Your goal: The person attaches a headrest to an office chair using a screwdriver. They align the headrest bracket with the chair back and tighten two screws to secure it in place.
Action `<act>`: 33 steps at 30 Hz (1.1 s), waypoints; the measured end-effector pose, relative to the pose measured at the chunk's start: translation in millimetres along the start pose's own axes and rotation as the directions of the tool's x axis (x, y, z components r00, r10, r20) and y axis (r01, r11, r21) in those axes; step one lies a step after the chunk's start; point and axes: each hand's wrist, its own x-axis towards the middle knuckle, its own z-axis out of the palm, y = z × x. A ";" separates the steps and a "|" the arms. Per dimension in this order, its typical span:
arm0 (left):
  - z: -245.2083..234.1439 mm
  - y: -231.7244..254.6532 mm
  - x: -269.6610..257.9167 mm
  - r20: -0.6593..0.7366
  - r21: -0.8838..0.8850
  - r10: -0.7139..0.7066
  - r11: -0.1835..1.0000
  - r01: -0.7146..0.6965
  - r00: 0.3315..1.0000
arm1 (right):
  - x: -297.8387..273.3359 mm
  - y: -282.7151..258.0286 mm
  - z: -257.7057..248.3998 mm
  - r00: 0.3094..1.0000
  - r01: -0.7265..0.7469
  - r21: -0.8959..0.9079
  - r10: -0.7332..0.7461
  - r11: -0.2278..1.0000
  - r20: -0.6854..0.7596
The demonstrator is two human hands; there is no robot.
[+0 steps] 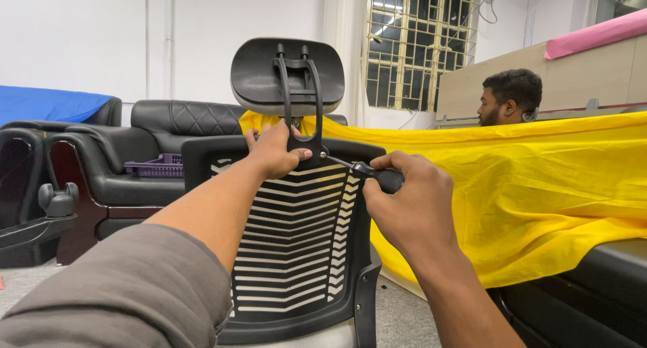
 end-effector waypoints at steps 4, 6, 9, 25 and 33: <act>3.1 -2.5 1.0 -0.007 0.001 0.002 1.000 -0.002 1.000 | -3.5 2.1 2.2 0.997 0.077 0.018 -0.077 0.997 -0.032; 3.3 -3.4 1.9 -0.013 -0.003 0.010 1.000 -0.010 1.000 | -3.4 3.2 3.8 0.996 0.080 0.015 -0.080 0.997 -0.034; 2.5 -4.0 3.1 -0.019 0.001 0.008 1.000 -0.008 1.000 | -1.7 5.3 5.5 0.994 0.101 0.013 -0.100 0.995 -0.040; 3.2 -3.7 2.9 -0.014 0.001 0.011 1.000 -0.011 1.000 | 3.7 10.2 18.5 0.991 0.132 0.033 -0.131 0.991 -0.023; 0.5 -0.5 0.4 0.001 0.000 0.002 1.000 -0.002 1.000 | 3.2 7.8 19.4 0.983 0.186 -0.005 -0.186 0.983 0.013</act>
